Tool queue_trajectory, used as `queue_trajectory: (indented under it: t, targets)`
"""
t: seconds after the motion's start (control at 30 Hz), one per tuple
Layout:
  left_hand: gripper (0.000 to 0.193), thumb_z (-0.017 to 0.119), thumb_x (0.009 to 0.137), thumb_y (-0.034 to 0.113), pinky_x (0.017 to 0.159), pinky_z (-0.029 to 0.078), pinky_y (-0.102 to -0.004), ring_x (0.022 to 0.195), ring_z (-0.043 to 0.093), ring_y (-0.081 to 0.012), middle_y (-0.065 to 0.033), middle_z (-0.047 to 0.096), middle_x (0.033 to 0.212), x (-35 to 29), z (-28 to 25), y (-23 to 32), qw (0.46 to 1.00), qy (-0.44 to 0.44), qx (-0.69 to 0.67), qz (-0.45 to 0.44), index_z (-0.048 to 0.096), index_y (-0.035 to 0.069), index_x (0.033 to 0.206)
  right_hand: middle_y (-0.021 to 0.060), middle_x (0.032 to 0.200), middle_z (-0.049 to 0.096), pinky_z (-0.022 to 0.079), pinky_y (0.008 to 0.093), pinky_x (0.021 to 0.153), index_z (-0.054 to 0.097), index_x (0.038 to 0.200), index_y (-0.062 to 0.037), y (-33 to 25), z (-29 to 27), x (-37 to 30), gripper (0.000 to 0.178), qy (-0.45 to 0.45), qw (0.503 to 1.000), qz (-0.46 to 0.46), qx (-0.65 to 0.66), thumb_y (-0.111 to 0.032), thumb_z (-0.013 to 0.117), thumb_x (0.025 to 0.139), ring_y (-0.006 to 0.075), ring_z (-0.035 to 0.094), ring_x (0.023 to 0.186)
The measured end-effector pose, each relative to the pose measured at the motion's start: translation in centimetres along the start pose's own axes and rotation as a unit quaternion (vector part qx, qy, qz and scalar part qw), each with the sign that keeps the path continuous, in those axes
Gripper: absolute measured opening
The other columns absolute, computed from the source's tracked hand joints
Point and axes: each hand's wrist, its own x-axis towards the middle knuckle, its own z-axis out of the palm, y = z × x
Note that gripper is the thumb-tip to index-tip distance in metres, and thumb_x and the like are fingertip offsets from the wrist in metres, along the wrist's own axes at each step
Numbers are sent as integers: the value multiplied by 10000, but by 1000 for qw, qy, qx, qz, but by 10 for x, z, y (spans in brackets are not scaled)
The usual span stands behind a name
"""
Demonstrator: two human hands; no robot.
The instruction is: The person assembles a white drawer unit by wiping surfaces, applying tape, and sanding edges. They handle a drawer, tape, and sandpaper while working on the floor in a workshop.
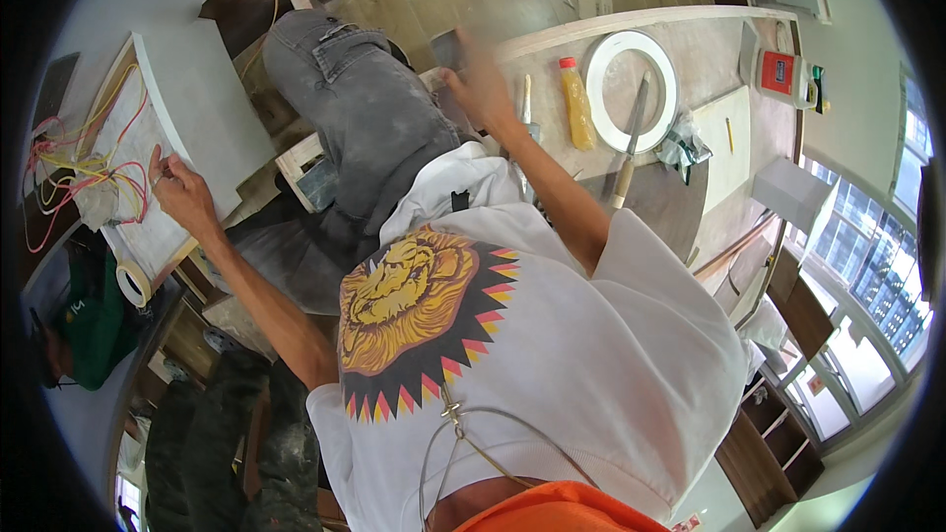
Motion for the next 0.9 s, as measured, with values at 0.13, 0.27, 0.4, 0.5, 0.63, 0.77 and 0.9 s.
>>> queue_trajectory:
  t: [0.13, 0.27, 0.4, 0.5, 0.63, 0.77, 0.9]
  targets:
    - [352, 627, 1004, 167, 846, 531, -442, 973, 667, -319, -198, 684, 1127, -4, -8, 19, 1000, 18, 8, 18, 641, -2, 1313, 240, 1369, 531, 483, 488, 987, 408, 1538, -128, 14, 2, -11, 660, 16, 997, -47, -53, -100, 653, 926, 453, 586, 1161]
    - [336, 652, 984, 133, 935, 510, -425, 1040, 657, -313, -188, 673, 1172, -22, -19, 70, 994, 63, -28, 87, 644, -17, 1284, 246, 1366, 607, 451, 485, 1043, 494, 1486, -63, 21, -15, -28, 568, 11, 983, -72, -171, -123, 636, 940, 439, 568, 1226]
    - [333, 661, 969, 98, 1009, 483, -429, 1129, 629, -330, -179, 665, 1221, -47, -20, 149, 977, 60, -129, 161, 631, -8, 1284, 198, 1319, 582, 515, 429, 947, 620, 1371, -109, -30, -10, -11, 435, 101, 973, -193, -83, -119, 670, 938, 366, 619, 1124]
    - [339, 603, 1008, 177, 1118, 419, -449, 1268, 585, -328, -153, 651, 1329, -44, -13, 219, 937, 16, -236, 258, 626, 40, 1317, 146, 1317, 630, 477, 428, 1021, 572, 1421, -75, -127, 30, 7, 510, -109, 917, -85, 374, -374, 607, 1010, 313, 607, 1202]
    - [468, 561, 1014, 366, 1139, 373, -523, 1298, 557, -382, -191, 611, 1384, -12, 10, 165, 928, 52, -112, 352, 603, 59, 1365, 134, 1405, 604, 476, 447, 1053, 436, 1531, -57, -202, 68, 14, 722, -366, 617, -63, 694, -588, 467, 1043, 316, 593, 1263]
    - [429, 574, 1035, 265, 1064, 451, -466, 1202, 625, -379, -235, 639, 1339, 23, -33, 60, 980, 103, -43, 166, 605, -22, 1353, 201, 1411, 586, 489, 460, 1036, 294, 1601, -49, -224, 35, 16, 850, -474, 565, -29, 674, -649, 459, 1022, 360, 629, 1212]
    - [415, 570, 1060, 208, 1043, 490, -410, 1217, 641, -362, -255, 645, 1339, 5, -64, 50, 977, 135, -17, 163, 595, -72, 1365, 227, 1237, 692, 573, 393, 874, 388, 1557, -96, -148, -49, 37, 556, -196, 860, -148, 447, -311, 541, 1067, 292, 748, 937]
